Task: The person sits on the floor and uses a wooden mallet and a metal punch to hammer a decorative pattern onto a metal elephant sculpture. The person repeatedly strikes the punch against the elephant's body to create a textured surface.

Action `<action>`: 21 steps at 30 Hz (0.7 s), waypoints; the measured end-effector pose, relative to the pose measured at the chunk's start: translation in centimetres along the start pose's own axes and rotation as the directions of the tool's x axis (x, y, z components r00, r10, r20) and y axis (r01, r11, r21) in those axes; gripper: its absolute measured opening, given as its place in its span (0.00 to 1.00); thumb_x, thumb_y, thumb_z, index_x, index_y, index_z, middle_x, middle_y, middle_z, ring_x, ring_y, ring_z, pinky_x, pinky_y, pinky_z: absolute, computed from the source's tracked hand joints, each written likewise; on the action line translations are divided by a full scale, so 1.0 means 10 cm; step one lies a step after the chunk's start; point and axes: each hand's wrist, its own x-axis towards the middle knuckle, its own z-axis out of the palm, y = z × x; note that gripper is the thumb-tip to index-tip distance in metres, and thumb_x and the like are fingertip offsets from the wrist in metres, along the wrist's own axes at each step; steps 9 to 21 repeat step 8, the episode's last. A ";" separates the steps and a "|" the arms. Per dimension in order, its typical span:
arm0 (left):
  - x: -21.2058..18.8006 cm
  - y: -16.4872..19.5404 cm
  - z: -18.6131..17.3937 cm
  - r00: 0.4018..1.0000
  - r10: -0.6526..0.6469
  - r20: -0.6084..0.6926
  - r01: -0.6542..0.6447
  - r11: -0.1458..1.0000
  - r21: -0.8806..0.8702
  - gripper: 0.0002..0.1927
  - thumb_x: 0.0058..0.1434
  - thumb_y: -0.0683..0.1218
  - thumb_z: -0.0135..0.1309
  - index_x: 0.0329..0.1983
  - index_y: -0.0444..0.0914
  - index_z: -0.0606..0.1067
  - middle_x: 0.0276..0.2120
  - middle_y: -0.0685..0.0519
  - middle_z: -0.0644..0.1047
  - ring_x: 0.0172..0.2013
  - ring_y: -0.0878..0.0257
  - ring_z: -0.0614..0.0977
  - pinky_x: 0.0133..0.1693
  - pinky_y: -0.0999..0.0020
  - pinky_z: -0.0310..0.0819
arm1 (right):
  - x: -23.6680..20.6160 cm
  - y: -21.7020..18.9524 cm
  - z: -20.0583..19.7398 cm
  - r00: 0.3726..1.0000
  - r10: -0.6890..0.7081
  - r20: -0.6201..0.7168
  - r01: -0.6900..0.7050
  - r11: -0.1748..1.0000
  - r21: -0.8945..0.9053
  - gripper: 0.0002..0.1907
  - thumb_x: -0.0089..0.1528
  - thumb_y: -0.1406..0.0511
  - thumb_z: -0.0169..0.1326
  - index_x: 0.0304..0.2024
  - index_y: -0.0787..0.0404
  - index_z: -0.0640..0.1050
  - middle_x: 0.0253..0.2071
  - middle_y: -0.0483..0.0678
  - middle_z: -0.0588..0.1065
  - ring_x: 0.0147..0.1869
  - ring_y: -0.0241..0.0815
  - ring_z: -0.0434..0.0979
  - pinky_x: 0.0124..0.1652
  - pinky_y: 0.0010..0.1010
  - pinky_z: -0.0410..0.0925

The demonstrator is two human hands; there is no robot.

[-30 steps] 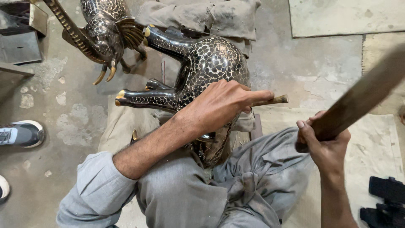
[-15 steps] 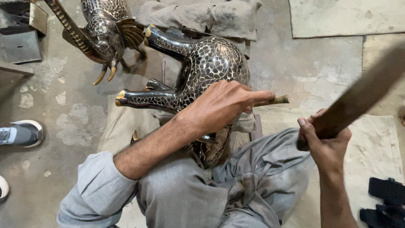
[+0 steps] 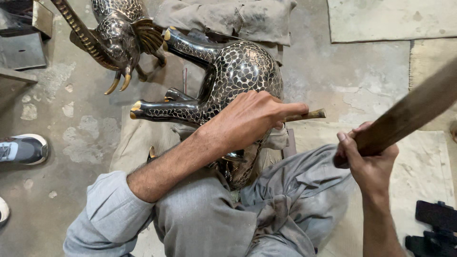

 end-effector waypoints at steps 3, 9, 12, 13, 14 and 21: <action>0.01 -0.01 -0.01 1.000 -0.006 0.022 0.005 0.999 0.036 0.20 0.68 0.41 0.51 0.61 0.50 0.74 0.25 0.55 0.82 0.24 0.62 0.84 0.26 0.59 0.77 | 0.01 0.02 -0.12 0.989 -0.064 0.136 0.136 0.768 -0.626 0.14 0.61 0.72 0.67 0.44 0.69 0.76 0.27 0.48 0.73 0.29 0.37 0.72 0.32 0.33 0.69; 0.02 -0.06 0.08 0.999 0.025 -0.025 -0.024 0.999 0.025 0.25 0.64 0.40 0.53 0.64 0.50 0.72 0.28 0.54 0.83 0.24 0.63 0.84 0.25 0.60 0.78 | -0.01 0.24 -0.21 0.991 -0.104 0.089 0.121 0.968 -0.218 0.10 0.68 0.70 0.64 0.44 0.64 0.73 0.32 0.44 0.75 0.36 0.32 0.78 0.45 0.27 0.74; 0.02 -0.06 0.08 0.999 0.025 -0.025 -0.024 0.999 0.025 0.25 0.64 0.40 0.53 0.64 0.50 0.72 0.28 0.54 0.83 0.24 0.63 0.84 0.25 0.60 0.78 | -0.01 0.24 -0.21 0.991 -0.104 0.089 0.121 0.968 -0.218 0.10 0.68 0.70 0.64 0.44 0.64 0.73 0.32 0.44 0.75 0.36 0.32 0.78 0.45 0.27 0.74; 0.02 -0.06 0.08 0.999 0.025 -0.025 -0.024 0.999 0.025 0.25 0.64 0.40 0.53 0.64 0.50 0.72 0.28 0.54 0.83 0.24 0.63 0.84 0.25 0.60 0.78 | -0.01 0.24 -0.21 0.991 -0.104 0.089 0.121 0.968 -0.218 0.10 0.68 0.70 0.64 0.44 0.64 0.73 0.32 0.44 0.75 0.36 0.32 0.78 0.45 0.27 0.74; 0.02 -0.06 0.08 0.999 0.025 -0.025 -0.024 0.999 0.025 0.25 0.64 0.40 0.53 0.64 0.50 0.72 0.28 0.54 0.83 0.24 0.63 0.84 0.25 0.60 0.78 | -0.01 0.24 -0.21 0.991 -0.104 0.089 0.121 0.968 -0.218 0.10 0.68 0.70 0.64 0.44 0.64 0.73 0.32 0.44 0.75 0.36 0.32 0.78 0.45 0.27 0.74; 0.02 -0.06 0.08 0.999 0.025 -0.025 -0.024 0.999 0.025 0.25 0.64 0.40 0.53 0.64 0.50 0.72 0.28 0.54 0.83 0.24 0.63 0.84 0.25 0.60 0.78 | -0.01 0.24 -0.21 0.991 -0.104 0.089 0.121 0.968 -0.218 0.10 0.68 0.70 0.64 0.44 0.64 0.73 0.32 0.44 0.75 0.36 0.32 0.78 0.45 0.27 0.74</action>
